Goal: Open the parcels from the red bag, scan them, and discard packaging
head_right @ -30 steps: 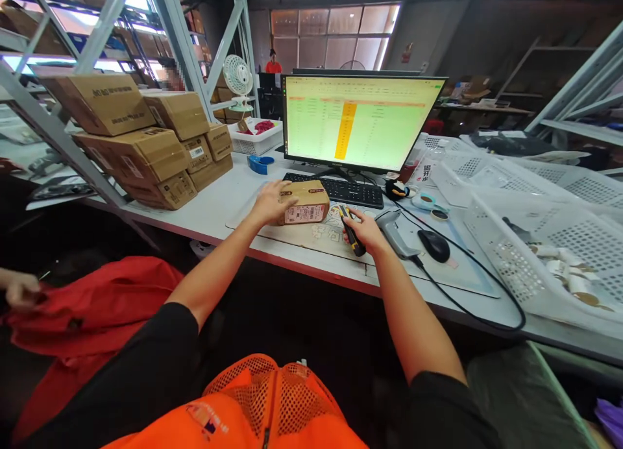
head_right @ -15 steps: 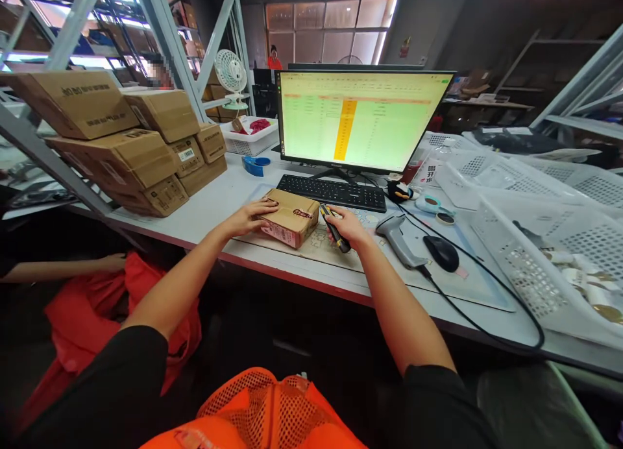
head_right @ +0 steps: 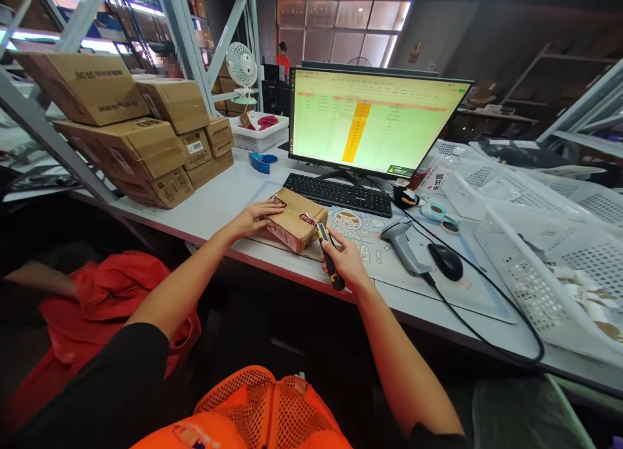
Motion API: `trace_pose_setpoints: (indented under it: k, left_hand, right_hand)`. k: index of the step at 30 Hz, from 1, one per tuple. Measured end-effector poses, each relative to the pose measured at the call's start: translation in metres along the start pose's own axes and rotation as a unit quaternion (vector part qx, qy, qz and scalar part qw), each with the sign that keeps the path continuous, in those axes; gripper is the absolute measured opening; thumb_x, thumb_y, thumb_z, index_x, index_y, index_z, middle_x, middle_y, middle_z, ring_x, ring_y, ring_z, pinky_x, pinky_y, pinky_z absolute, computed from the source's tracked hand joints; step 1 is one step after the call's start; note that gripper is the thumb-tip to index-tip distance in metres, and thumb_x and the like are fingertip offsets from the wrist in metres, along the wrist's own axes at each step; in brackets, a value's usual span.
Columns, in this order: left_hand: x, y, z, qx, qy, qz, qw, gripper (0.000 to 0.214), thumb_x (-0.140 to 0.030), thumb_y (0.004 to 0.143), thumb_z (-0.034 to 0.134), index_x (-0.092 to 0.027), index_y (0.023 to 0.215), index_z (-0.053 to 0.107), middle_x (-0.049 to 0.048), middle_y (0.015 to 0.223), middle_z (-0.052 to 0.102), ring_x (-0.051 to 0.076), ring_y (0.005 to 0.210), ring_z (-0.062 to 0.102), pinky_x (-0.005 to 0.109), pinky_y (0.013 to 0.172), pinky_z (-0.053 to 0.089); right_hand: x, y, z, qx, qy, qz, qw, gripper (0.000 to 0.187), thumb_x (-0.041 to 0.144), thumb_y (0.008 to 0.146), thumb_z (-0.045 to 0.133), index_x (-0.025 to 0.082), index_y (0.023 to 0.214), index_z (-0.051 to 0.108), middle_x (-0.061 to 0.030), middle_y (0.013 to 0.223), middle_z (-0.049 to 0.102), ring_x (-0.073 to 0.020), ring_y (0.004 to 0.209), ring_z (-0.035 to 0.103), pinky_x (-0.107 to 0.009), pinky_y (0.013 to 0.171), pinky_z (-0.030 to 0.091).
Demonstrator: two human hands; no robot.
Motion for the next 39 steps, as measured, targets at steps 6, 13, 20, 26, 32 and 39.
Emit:
trace_pose_setpoints:
  k: [6,13,20,26,32,39]
  left_hand:
    - [0.006,-0.003,0.003,-0.03,0.025,0.007,0.999,0.046,-0.027,0.085,0.076,-0.028,0.13,0.073,0.0082,0.145,0.066,0.029,0.147,0.049,0.054,0.129,0.029]
    - [-0.017,-0.01,0.018,-0.056,0.155,-0.013,0.986,0.052,-0.025,0.091,0.069,-0.028,0.143,0.064,0.0099,0.151,0.061,0.033,0.149,0.045,0.06,0.128,0.026]
    - [-0.043,-0.02,0.048,-0.164,0.227,0.008,0.96,0.053,-0.05,0.095,0.068,-0.024,0.141,0.065,0.015,0.141,0.064,0.036,0.136,0.053,0.056,0.124,0.03]
    - [-0.029,-0.017,0.047,-0.181,0.225,-0.011,0.957,0.042,-0.048,0.095,0.07,-0.023,0.128,0.071,0.0142,0.129,0.069,0.035,0.123,0.057,0.054,0.112,0.041]
    - [-0.029,-0.015,0.044,-0.171,0.229,-0.02,0.958,0.038,-0.043,0.091,0.075,-0.026,0.125,0.073,0.0126,0.125,0.069,0.035,0.121,0.058,0.053,0.108,0.042]
    - [-0.035,-0.013,0.039,-0.136,0.259,-0.019,0.956,0.045,-0.047,0.089,0.079,-0.023,0.126,0.071,0.0121,0.123,0.069,0.032,0.119,0.057,0.049,0.109,0.04]
  right_hand:
    - [-0.015,-0.016,0.021,-0.002,0.012,0.0,1.0,0.089,0.053,0.086,0.076,0.019,0.161,0.043,0.0005,0.068,0.065,-0.0175,0.051,0.062,-0.024,0.043,0.051]
    - [0.005,-0.01,-0.027,-0.056,-0.137,-0.021,0.989,0.074,0.038,0.092,0.067,0.019,0.16,0.046,-0.0021,0.072,0.067,-0.0201,0.054,0.064,-0.029,0.05,0.054]
    - [0.149,0.046,-0.013,-0.032,-0.603,-0.207,0.77,0.051,0.022,0.095,0.071,0.026,0.146,0.066,-0.0109,0.11,0.075,-0.031,0.096,0.071,-0.04,0.089,0.056]
    - [0.163,0.094,0.126,0.108,-0.747,-0.219,0.618,0.049,0.018,0.098,0.064,0.032,0.144,0.067,-0.0132,0.129,0.07,-0.0342,0.113,0.068,-0.038,0.09,0.055]
    - [0.153,0.105,0.164,0.136,-0.765,-0.205,0.595,0.042,0.01,0.093,0.063,0.023,0.131,0.076,-0.0189,0.125,0.071,-0.0365,0.109,0.07,-0.041,0.089,0.057]
    - [0.153,0.053,0.082,0.124,-0.812,-0.112,0.559,0.029,0.001,0.085,0.067,0.018,0.102,0.082,-0.0196,0.1,0.075,-0.0377,0.096,0.073,-0.043,0.081,0.058]
Point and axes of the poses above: each hand's wrist, its own y-axis towards the middle knuckle, its own z-axis out of the palm, x = y × z, the point moved 7 cm from there along y, towards the middle knuckle
